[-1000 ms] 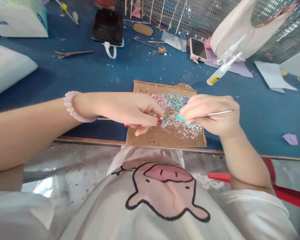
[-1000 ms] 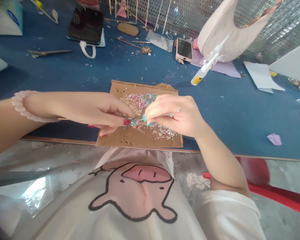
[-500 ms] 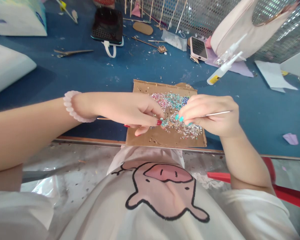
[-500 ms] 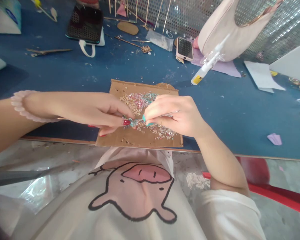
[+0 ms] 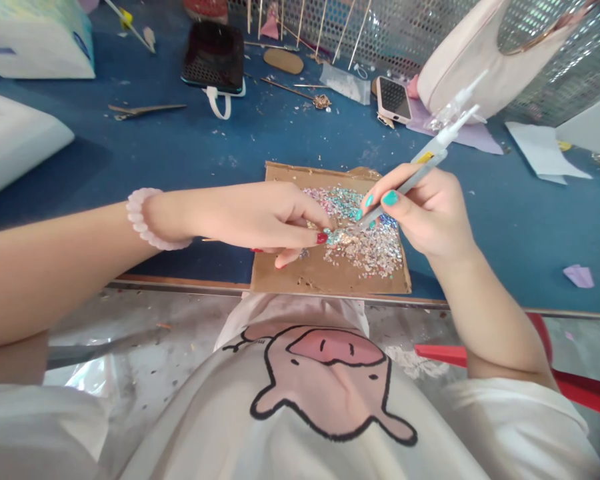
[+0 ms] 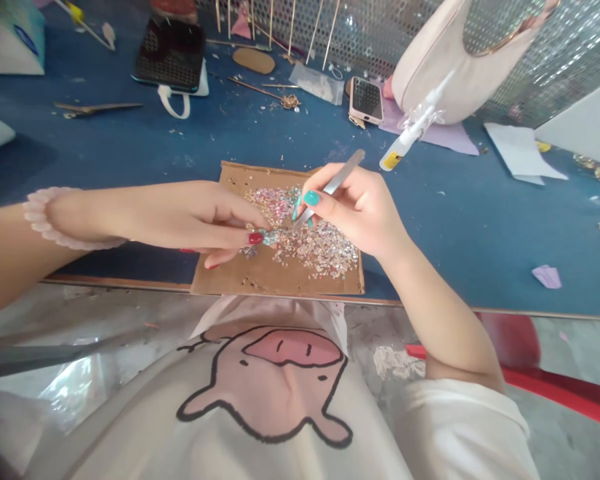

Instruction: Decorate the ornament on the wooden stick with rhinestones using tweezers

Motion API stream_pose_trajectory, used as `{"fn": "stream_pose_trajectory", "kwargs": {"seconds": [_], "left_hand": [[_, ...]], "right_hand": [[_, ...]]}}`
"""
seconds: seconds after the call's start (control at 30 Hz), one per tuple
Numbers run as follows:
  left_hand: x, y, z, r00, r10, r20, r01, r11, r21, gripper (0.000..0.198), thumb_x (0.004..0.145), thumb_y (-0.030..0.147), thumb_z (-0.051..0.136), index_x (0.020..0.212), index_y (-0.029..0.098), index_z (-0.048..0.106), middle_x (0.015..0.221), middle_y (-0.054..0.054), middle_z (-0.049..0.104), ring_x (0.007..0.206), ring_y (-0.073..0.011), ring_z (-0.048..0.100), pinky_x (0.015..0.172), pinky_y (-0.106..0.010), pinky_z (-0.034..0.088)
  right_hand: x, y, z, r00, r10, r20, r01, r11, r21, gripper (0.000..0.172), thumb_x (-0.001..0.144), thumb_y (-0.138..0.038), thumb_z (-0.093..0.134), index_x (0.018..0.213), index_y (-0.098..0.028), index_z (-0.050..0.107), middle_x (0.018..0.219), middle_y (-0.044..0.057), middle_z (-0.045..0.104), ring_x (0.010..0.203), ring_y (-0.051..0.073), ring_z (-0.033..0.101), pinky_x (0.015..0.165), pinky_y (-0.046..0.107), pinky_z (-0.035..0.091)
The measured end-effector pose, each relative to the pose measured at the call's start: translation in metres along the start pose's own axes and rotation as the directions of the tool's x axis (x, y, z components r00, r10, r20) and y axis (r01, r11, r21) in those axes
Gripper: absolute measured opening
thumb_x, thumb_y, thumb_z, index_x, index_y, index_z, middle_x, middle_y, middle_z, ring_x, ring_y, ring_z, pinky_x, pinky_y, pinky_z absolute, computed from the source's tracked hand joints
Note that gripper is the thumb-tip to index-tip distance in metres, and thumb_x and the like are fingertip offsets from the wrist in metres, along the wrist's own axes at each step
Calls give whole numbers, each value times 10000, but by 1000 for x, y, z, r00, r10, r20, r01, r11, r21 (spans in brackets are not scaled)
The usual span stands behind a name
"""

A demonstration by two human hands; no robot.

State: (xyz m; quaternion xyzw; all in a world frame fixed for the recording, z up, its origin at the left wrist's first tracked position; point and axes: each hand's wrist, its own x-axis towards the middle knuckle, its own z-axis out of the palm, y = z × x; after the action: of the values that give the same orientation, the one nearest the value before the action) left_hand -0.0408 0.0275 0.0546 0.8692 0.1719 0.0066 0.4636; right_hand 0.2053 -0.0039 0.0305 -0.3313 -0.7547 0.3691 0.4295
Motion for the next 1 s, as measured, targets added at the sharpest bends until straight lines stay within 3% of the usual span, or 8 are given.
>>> {"fn": "stream_pose_trajectory", "kwargs": {"seconds": [0.3,0.83,1.0], "left_hand": [[0,0,0,1000,2,1,-2,1000,-2,214,826,164,442,619,195,481,531,54,582,450,-98,527,471,-195,364],[-1,0,0,999,-35,-2,35,999,12,203,814,148,459,621,195,503,555,47,597,456,-103,523,457,-207,350],[-1,0,0,1000,-23,-1,23,999,29,225,821,133,447,611,193,500,559,48,600,460,-100,521,468,-201,356]], "right_hand": [[3,-2,6,998,-23,60,28,997,-73,231,924,-417,612,840,-202,616,768,-19,686,617,76,663,574,181,573],[1,-4,6,997,-61,44,66,987,-144,173,925,-352,617,843,-200,611,755,-30,682,569,60,641,529,164,537],[2,-4,7,998,-63,32,66,993,-95,145,914,-318,637,827,-202,629,749,-37,686,576,52,640,525,152,520]]}}
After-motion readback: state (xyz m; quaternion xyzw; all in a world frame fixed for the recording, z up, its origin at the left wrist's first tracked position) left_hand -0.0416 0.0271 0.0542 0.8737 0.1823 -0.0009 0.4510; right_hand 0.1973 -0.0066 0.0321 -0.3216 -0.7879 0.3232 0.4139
